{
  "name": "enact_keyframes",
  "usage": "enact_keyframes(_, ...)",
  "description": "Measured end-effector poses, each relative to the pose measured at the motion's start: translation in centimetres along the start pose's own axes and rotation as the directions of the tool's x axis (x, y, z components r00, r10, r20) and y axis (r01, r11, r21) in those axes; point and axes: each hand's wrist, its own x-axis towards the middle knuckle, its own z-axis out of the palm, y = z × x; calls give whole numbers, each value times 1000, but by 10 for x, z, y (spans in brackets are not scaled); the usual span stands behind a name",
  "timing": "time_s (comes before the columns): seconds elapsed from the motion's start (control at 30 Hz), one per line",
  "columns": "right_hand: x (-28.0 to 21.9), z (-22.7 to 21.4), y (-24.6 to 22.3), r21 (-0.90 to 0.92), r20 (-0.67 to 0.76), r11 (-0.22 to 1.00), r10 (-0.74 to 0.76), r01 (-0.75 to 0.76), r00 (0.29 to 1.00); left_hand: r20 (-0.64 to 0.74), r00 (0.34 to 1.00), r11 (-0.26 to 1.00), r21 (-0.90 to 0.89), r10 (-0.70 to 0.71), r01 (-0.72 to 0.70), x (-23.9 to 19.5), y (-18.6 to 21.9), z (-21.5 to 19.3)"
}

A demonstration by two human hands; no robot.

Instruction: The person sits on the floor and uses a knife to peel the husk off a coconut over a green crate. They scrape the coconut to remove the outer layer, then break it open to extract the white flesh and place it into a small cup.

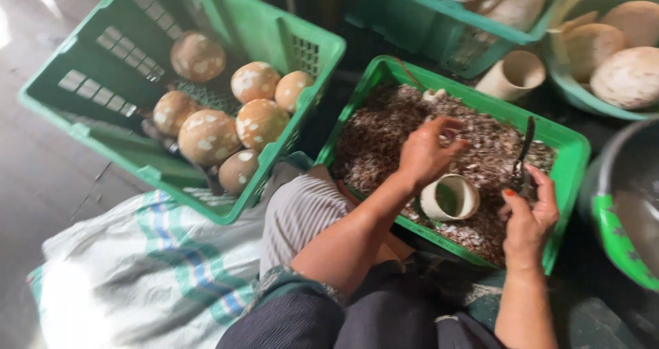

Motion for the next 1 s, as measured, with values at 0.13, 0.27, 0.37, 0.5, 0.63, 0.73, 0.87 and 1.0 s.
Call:
enact_keyframes(0.13,5,7,20,-222,147,974,-18,51,989,-7,997,997,30,74,-73,2,-5,1)
enact_keyframes(0.27,-4,16,13,-146,110,987,86,-70,990,11,994,992,49,113,-113,-1,2,0)
enact_keyframes(0.37,3,11,22,-17,10,997,78,-78,997,-9,985,983,52,174,-173,-1,11,-16)
enact_keyframes(0.5,4,-1,27,156,-48,954,266,-255,963,-59,946,940,149,319,-308,6,24,-68)
enact_keyframes(0.63,7,-7,27,333,-12,890,335,-312,942,-237,870,878,333,431,-344,25,14,-165)
enact_keyframes(0.73,5,-1,14,212,-62,943,276,-258,959,-353,825,854,448,442,-266,42,-40,-245)
enact_keyframes(0.87,8,-3,28,-100,-108,981,155,-166,982,-306,922,746,665,238,28,44,-158,-327)
enact_keyframes(1.0,8,-4,42,-345,-163,909,189,-235,968,-76,930,730,598,-358,330,39,-215,-335)
